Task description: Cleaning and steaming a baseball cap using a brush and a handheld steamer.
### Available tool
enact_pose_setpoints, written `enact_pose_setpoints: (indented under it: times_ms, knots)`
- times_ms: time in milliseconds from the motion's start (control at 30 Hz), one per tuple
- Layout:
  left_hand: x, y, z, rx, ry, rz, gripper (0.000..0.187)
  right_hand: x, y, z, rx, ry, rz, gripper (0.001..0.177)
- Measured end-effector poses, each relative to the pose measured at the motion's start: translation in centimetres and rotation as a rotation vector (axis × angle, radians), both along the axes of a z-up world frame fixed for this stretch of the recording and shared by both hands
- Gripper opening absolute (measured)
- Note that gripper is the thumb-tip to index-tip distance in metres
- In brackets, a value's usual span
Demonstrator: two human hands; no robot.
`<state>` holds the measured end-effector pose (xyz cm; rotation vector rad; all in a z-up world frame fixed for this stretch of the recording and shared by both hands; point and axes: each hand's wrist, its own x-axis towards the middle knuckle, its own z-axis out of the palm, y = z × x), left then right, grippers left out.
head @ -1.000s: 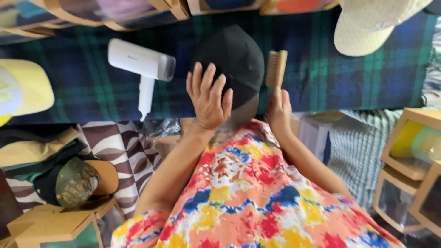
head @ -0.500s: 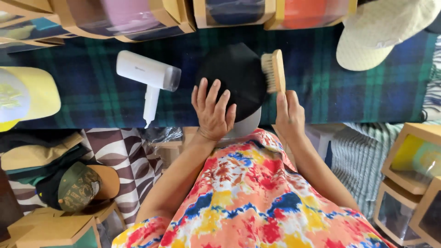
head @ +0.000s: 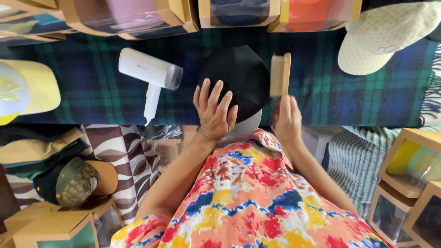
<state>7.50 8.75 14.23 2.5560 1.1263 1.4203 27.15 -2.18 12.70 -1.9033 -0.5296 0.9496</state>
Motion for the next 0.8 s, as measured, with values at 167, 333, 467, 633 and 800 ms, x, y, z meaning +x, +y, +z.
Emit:
enact_pose_setpoints:
  times_ms: [167, 333, 467, 633, 800]
  knots:
    - [0.2, 0.1, -0.4, -0.004, -0.013, -0.011, 0.040, 0.6, -2.8, -3.5, -0.240, -0.062, 0.071, 0.050]
    - [0.1, 0.1, -0.4, -0.025, -0.036, -0.015, 0.040, 1.4, 1.0, 6.5, -0.057, -0.512, 0.442, 0.031]
    - [0.1, 0.3, -0.4, -0.013, -0.018, -0.004, 0.039, 3.0, 5.6, 5.2, -0.040, -0.354, 0.417, 0.047]
    - [0.5, -0.4, 0.5, -0.031, -0.019, -0.005, 0.039, 3.9, 2.5, -3.0, -0.239, 0.254, 0.131, 0.049]
    - [0.7, -0.6, 4.0, -0.122, -0.019, 0.050, 0.030, 0.7, 2.4, 4.1, 0.070, -0.159, -0.079, 0.035]
